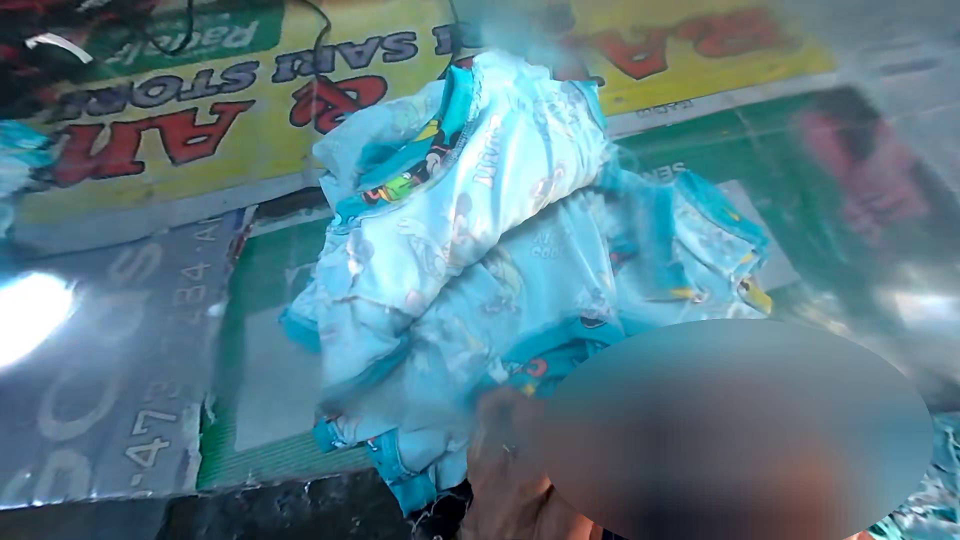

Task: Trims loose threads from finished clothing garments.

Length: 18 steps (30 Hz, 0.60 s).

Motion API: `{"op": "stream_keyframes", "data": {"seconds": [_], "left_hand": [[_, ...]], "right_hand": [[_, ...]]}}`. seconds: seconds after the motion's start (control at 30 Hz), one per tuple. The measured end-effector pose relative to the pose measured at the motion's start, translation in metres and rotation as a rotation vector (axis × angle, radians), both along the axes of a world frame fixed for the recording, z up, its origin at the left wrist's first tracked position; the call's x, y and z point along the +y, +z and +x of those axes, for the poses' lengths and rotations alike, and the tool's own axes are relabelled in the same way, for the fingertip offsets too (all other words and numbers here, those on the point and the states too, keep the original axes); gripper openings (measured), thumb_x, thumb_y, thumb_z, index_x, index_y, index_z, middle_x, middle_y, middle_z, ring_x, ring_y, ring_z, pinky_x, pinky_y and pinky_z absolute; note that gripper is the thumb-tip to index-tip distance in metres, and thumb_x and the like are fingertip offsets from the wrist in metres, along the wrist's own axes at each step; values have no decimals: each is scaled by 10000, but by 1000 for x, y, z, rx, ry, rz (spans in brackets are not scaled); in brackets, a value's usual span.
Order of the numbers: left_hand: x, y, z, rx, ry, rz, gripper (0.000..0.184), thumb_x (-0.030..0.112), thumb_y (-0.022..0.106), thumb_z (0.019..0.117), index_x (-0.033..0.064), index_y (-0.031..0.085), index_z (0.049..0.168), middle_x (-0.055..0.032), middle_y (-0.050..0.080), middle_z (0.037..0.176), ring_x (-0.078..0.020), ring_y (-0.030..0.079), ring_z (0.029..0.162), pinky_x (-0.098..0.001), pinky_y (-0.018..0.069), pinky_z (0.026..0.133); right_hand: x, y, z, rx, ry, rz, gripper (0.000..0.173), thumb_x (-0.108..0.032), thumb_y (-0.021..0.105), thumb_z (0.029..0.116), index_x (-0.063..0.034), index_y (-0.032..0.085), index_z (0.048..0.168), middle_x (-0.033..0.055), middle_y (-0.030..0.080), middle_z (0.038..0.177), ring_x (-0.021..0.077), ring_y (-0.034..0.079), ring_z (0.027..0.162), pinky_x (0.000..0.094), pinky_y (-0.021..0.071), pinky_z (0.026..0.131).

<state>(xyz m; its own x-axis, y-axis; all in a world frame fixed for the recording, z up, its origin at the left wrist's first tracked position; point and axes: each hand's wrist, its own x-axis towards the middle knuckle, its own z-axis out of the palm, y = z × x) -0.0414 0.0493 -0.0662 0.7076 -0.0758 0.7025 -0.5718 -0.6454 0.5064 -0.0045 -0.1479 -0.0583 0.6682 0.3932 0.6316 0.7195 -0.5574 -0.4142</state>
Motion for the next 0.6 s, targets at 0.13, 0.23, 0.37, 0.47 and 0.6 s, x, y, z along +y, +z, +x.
{"op": "stream_keyframes", "data": {"seconds": [0.13,0.23,0.37,0.47,0.6], "left_hand": [[-2,0,1,-8,-2,-12,72,213,579,1028,174,638,1044,16,600,929,-85,571,895,-253,430,905],[2,8,-9,6,-131,10,86,195,577,1032,157,654,1035,6,606,977,-95,576,959,-256,410,978],[1,11,-22,3,-326,104,92,186,586,1028,141,665,1041,-12,652,964,-129,597,1002,-312,345,1083],[2,9,-17,-45,-286,110,90,231,614,1015,146,639,1033,-20,654,1036,-149,603,1071,-339,365,1100],[7,8,1,-51,-73,52,57,209,575,1026,159,579,1054,-8,645,1088,-127,620,1089,-322,453,1050]], "right_hand": [[2,-4,3,28,63,89,146,-236,626,1027,-132,673,1119,33,713,985,104,649,873,232,486,744],[4,-3,8,93,82,127,273,-289,675,1001,-114,592,1195,35,673,1040,54,652,936,165,532,796],[14,2,23,-32,-59,-77,195,-206,592,1013,-119,666,1171,79,679,882,161,618,707,263,454,569],[14,2,31,20,-25,30,135,-139,578,1005,-77,692,1041,70,716,909,88,649,784,189,503,664],[17,5,24,403,120,512,91,-75,610,981,-57,638,1066,-43,713,951,-64,632,738,97,543,640]]}}
